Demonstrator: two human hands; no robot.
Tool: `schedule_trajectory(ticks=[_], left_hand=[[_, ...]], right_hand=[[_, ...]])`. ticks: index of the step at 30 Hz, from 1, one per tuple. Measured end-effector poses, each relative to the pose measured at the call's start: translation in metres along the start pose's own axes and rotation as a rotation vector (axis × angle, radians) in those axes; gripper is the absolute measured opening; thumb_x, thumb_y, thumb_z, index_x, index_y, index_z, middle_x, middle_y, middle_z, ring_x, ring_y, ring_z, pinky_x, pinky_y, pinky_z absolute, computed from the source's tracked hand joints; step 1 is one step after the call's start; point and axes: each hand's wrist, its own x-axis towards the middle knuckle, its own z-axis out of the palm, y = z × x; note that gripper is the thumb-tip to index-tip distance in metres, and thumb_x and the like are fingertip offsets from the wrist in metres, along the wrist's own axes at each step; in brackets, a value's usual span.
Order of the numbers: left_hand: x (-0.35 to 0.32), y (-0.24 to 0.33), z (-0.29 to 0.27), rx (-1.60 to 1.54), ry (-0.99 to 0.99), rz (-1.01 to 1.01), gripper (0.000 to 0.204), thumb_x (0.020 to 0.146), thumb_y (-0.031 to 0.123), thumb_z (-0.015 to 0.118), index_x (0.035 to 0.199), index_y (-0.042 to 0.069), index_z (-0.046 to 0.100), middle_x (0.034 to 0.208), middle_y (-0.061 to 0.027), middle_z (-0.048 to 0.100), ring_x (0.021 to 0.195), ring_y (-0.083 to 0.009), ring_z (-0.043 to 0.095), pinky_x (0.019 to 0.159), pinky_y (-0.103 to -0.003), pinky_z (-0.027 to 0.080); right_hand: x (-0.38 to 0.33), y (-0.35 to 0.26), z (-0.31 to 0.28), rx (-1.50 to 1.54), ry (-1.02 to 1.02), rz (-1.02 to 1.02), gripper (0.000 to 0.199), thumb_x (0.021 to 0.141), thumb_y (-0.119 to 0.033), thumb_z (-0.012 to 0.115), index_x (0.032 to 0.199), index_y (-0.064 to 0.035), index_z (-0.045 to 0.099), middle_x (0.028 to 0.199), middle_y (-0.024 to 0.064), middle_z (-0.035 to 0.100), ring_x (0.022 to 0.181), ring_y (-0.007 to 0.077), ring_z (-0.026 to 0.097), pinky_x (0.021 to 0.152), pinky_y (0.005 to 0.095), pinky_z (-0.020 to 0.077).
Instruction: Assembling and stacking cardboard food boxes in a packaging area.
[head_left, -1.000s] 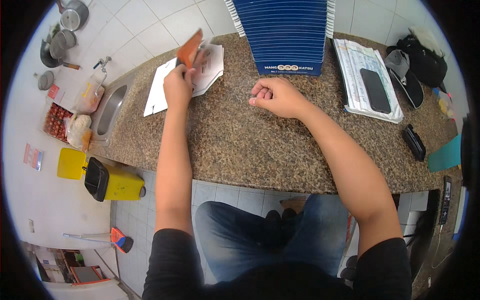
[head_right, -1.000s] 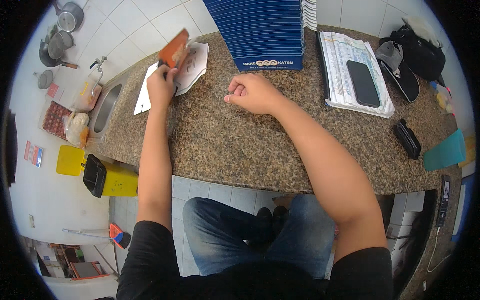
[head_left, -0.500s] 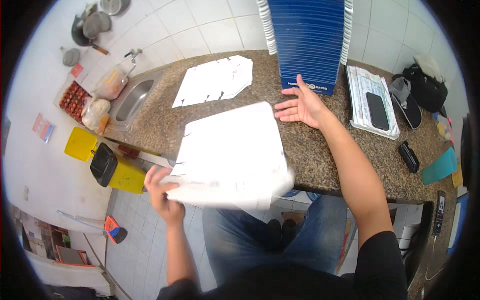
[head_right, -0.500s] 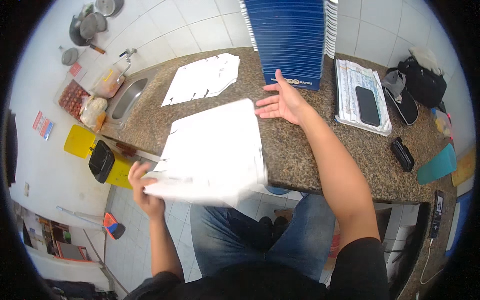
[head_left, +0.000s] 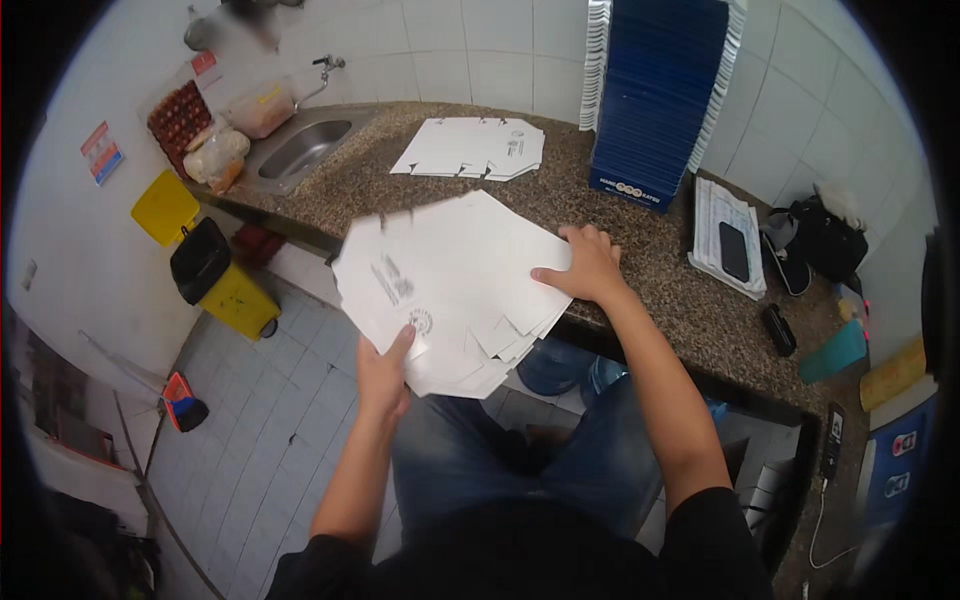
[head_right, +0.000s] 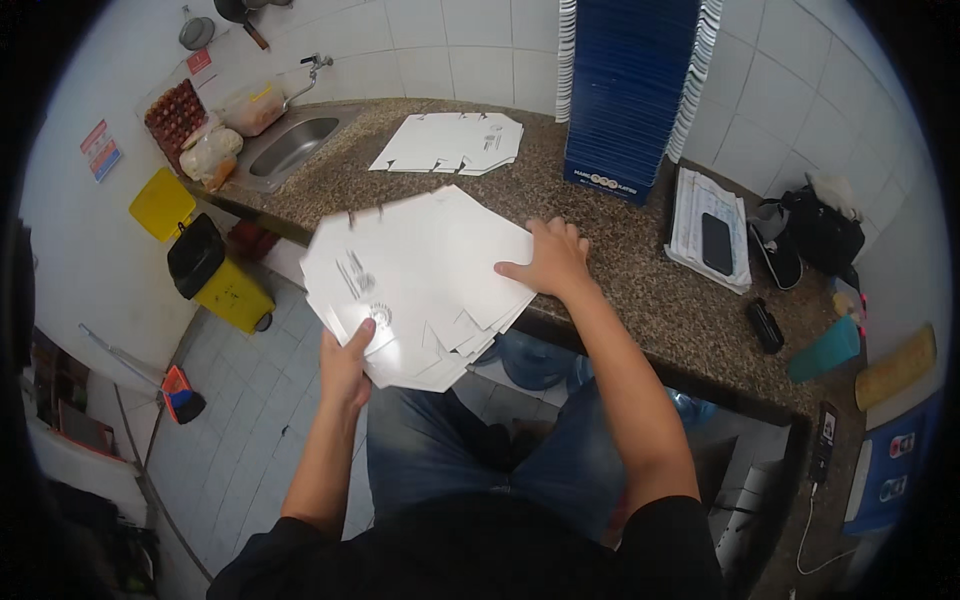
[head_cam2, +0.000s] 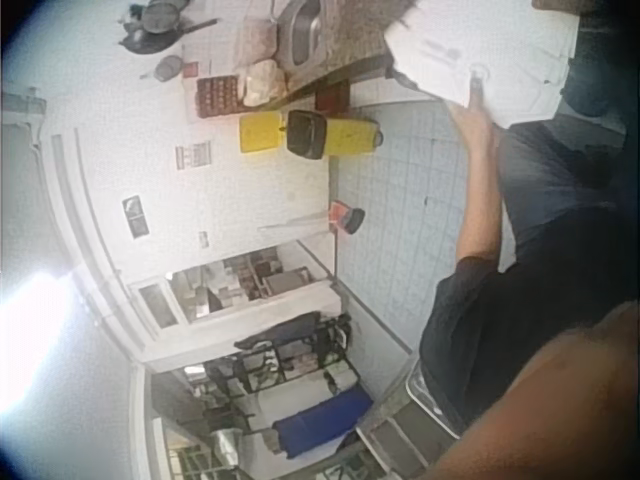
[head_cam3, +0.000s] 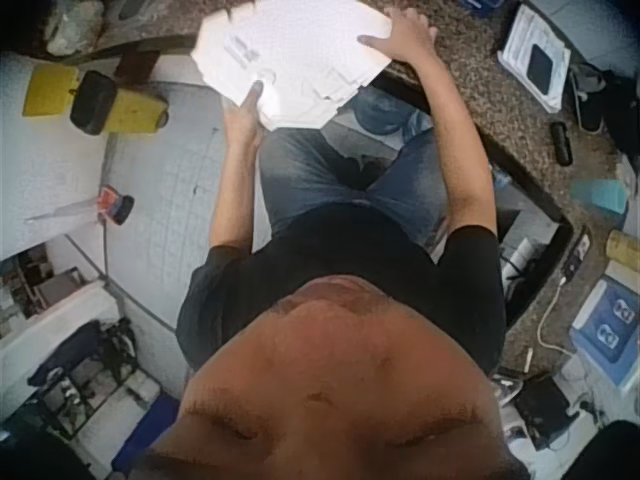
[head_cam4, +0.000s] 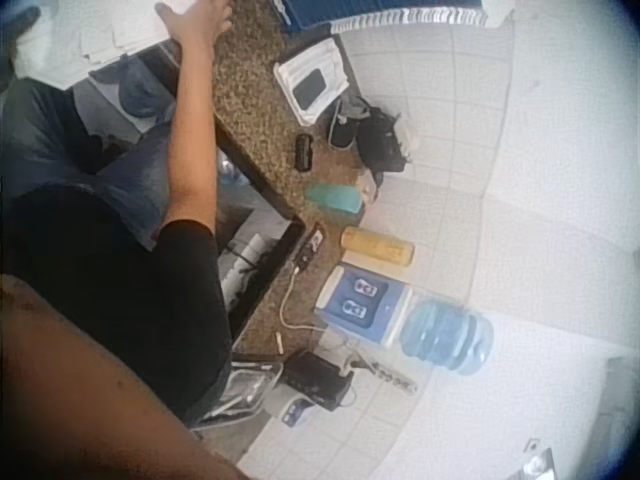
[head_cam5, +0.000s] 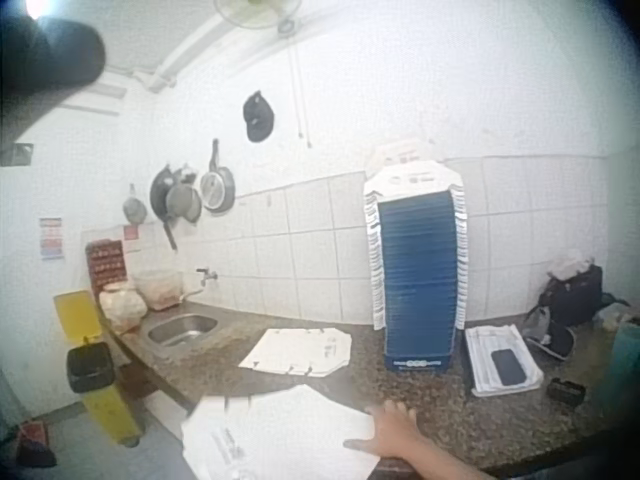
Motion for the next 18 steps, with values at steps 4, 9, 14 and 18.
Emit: schedule_trajectory(ticks=[4,9,14,18], left_hand=[[0.038,0.039,0.025,0.161,-0.371,0.342,0.048,0.095,0.011,0.075,0.136,-0.006,0.057,0.128,-0.0144,0.069,0.115,-0.0207,0.066,0.100,-0.034,0.052],[0.094,0.092,0.076,0.436,-0.618,0.536,0.039,0.092,0.013,0.080,0.124,-0.005,0.066,0.116,-0.0105,0.073,0.105,-0.0178,0.067,0.094,-0.035,0.054],[0.143,0.071,0.107,0.306,-0.708,0.423,0.040,0.092,0.014,0.080,0.124,-0.004,0.065,0.115,-0.0117,0.074,0.106,-0.0181,0.068,0.095,-0.036,0.054],[0.158,0.035,0.111,0.262,-0.637,0.458,0.053,0.087,0.022,0.088,0.128,-0.002,0.064,0.120,-0.0111,0.072,0.111,-0.0198,0.068,0.098,-0.037,0.053]], right_hand=[[0.007,0.055,-0.029,1.220,0.118,-0.054,0.107,0.083,-0.025,0.090,0.163,-0.0017,0.023,0.152,0.0275,0.049,0.133,0.0321,0.058,0.107,0.0453,0.0499],[0.001,0.092,-0.113,1.251,0.233,-0.256,0.078,0.086,-0.023,0.087,0.147,0.0000,0.045,0.115,0.0138,0.068,0.109,0.0199,0.065,0.092,0.0365,0.0533],[-0.026,0.107,-0.124,1.174,0.460,-0.143,0.064,0.087,-0.031,0.087,0.135,0.0010,0.059,0.122,0.0105,0.070,0.113,0.0210,0.065,0.100,0.0364,0.0504],[-0.041,0.129,-0.096,1.260,0.395,-0.160,0.074,0.087,-0.024,0.088,0.145,0.0007,0.051,0.125,0.0131,0.071,0.117,0.0215,0.066,0.104,0.0372,0.0498]])
